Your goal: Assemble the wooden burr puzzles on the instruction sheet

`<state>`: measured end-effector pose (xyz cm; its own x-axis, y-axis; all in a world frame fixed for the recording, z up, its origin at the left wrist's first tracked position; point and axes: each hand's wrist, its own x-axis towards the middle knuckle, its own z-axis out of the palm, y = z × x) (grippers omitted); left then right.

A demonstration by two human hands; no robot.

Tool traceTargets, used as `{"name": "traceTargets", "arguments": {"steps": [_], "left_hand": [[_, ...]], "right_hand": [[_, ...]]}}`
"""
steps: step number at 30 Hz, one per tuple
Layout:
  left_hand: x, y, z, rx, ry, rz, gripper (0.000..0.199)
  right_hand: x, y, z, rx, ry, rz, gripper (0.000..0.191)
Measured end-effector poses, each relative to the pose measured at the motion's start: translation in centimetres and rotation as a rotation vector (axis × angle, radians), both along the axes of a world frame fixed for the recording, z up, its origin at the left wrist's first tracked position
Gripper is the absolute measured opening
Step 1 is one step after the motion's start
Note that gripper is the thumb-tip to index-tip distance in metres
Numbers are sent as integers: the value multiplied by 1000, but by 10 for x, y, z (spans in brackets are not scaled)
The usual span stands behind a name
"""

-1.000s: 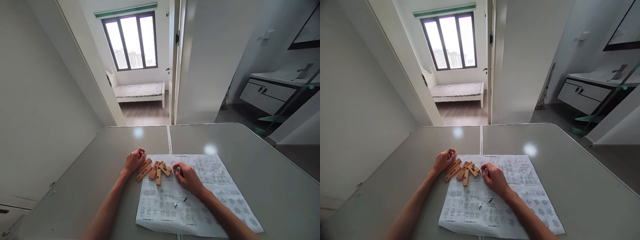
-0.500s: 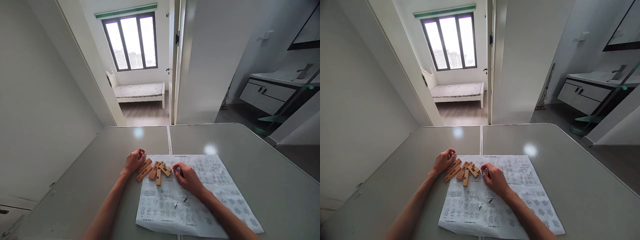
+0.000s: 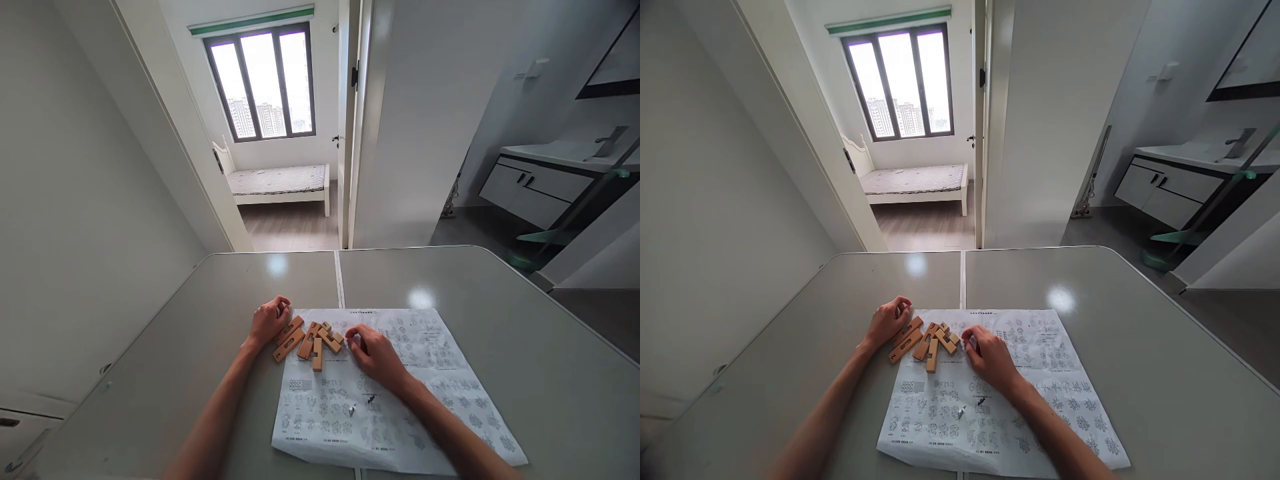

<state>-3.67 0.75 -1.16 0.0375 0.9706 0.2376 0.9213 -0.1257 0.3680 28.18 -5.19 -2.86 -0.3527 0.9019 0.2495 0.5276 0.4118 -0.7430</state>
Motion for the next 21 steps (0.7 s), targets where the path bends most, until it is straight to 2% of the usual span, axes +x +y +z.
{"name": "traceTargets", "arguments": {"steps": [21], "left_hand": [[0,1,-1,-6,3,6,22]], "right_hand": [[0,0,1,17,-4,-1,20]]}}
